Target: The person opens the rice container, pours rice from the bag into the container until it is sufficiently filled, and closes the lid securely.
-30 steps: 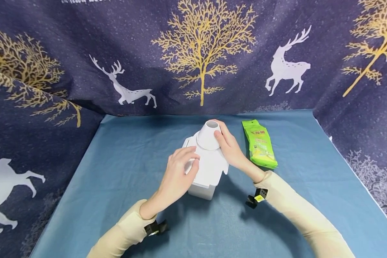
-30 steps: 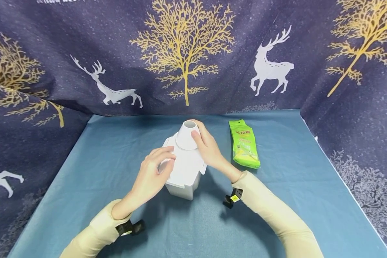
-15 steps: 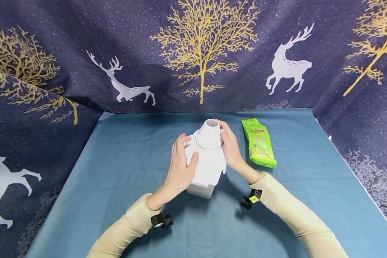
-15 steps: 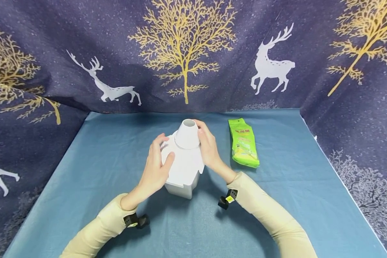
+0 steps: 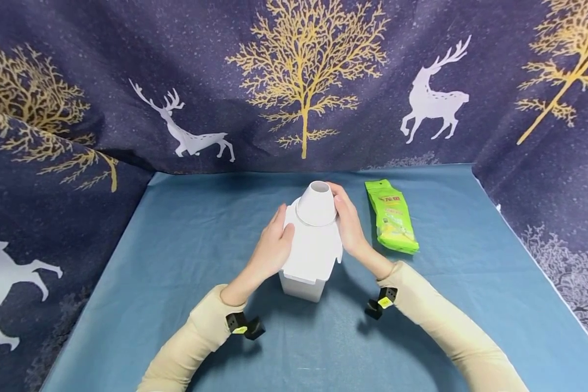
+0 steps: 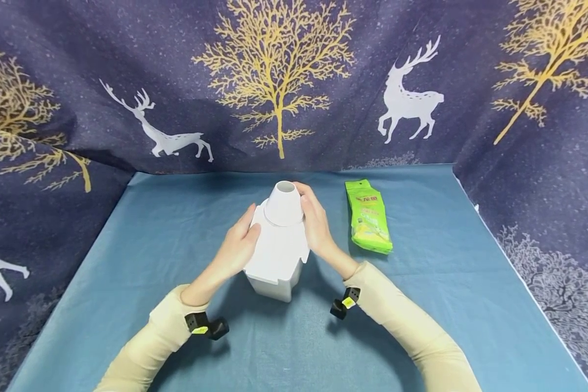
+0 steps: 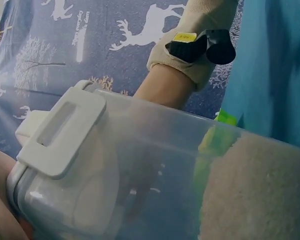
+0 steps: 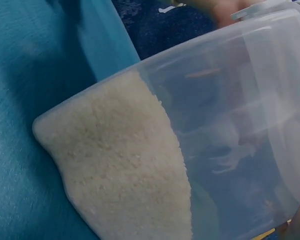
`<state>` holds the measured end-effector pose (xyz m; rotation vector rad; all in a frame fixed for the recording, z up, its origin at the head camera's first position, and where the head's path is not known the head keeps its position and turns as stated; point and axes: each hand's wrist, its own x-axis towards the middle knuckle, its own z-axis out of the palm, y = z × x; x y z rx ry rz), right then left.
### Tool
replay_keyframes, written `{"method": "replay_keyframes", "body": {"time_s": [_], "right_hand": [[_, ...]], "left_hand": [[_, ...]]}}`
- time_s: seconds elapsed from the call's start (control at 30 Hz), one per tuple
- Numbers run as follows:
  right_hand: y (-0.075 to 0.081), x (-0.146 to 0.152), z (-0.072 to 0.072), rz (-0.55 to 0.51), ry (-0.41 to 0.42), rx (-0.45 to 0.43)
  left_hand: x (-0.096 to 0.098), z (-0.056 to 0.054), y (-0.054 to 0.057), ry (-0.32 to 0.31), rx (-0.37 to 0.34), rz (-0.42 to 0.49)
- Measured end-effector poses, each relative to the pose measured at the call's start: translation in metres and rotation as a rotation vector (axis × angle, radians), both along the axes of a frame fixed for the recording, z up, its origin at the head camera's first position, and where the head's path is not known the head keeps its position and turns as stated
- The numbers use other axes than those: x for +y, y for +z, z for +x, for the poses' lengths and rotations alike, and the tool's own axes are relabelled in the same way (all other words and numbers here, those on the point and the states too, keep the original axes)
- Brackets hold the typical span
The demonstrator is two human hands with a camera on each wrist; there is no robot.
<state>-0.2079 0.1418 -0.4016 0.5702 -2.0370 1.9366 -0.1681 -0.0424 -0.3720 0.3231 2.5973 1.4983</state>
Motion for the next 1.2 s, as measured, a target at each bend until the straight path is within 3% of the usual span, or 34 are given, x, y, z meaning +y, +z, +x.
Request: {"method": "replay_keyframes", "body": {"time_s": [0.17,0.4,1.2], "right_hand": [[-0.0012,-0.0011,-0.0003,-0.067,-0.040,-0.028],[-0.0011,-0.0030,0.0007,-0.079,-0.045,-0.044],[-0.0097,-0.0069,-0.0029,-0.145,-0.022,0.098]], "left_hand": [[0.0030,-0.0020,-0.0032,-0.007,-0.004,0.033],[0.0045,-0.0010,-0.0034,0.020,-0.005,0.020],[0.0050,0.0020,-0.0031,0.052,-0.001,0.000]]}}
